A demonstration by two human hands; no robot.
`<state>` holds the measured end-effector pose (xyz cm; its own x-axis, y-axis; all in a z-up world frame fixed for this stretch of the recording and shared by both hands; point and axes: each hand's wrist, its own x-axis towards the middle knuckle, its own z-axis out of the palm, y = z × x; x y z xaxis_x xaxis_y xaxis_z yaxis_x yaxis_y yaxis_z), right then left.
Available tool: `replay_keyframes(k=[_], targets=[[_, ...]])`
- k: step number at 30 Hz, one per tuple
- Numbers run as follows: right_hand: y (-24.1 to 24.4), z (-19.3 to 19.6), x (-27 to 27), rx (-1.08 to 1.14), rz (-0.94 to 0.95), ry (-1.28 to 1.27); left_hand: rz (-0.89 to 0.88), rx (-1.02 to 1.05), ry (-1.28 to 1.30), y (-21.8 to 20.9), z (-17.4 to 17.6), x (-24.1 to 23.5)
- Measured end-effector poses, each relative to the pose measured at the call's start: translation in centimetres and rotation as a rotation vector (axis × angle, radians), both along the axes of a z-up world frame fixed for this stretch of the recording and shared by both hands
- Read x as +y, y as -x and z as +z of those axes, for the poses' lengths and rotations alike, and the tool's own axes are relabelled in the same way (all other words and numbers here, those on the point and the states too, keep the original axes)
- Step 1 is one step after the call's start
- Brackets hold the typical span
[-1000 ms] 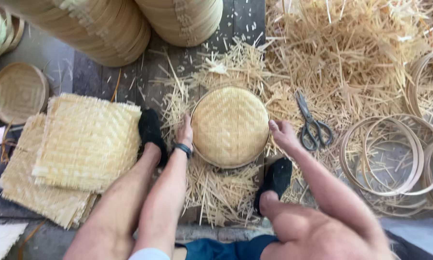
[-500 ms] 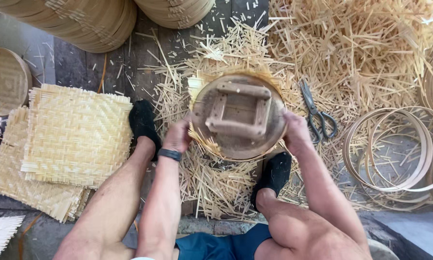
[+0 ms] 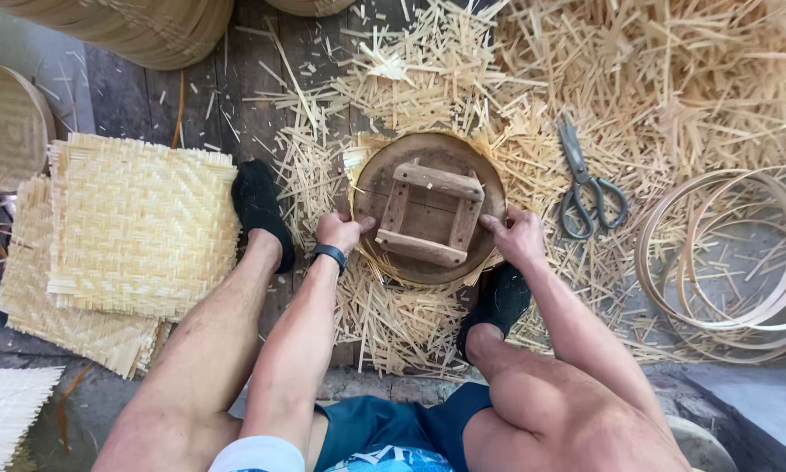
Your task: The person sits on the floor and repeatedly assembles round bamboo baskets by placing woven bamboo mats over a circular frame, trimming the excess with shears, and stacking the finished baskets.
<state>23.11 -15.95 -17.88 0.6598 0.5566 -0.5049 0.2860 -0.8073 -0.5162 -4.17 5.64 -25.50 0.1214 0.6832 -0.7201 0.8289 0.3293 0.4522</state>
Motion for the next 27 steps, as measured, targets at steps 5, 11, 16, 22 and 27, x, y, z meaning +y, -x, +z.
replay_keyframes(k=[5, 11, 16, 22, 27], targets=[[-3.0, -2.7, -1.9, 0.169, -0.196, 0.021, 0.046, 0.016, -0.146, -0.9, 2.9, -1.0], [-12.7, -6.8, -10.1, -0.333, -0.143, 0.326, 0.003, 0.011, -0.508, -9.1, 4.6, -5.4], [-14.2, -7.5, -10.1, -0.082, 0.059, 0.512, 0.166, 0.254, -0.068, -19.7, 5.6, -5.5], [-10.8, -0.1, -10.5, -0.033, 0.037, 0.288, -0.394, -0.070, -0.506, -18.3, 4.9, -8.8], [-8.2, 1.9, -7.9, -0.280, 0.306, 0.037, -0.346, -0.226, -0.614, -16.4, 4.6, -12.7]])
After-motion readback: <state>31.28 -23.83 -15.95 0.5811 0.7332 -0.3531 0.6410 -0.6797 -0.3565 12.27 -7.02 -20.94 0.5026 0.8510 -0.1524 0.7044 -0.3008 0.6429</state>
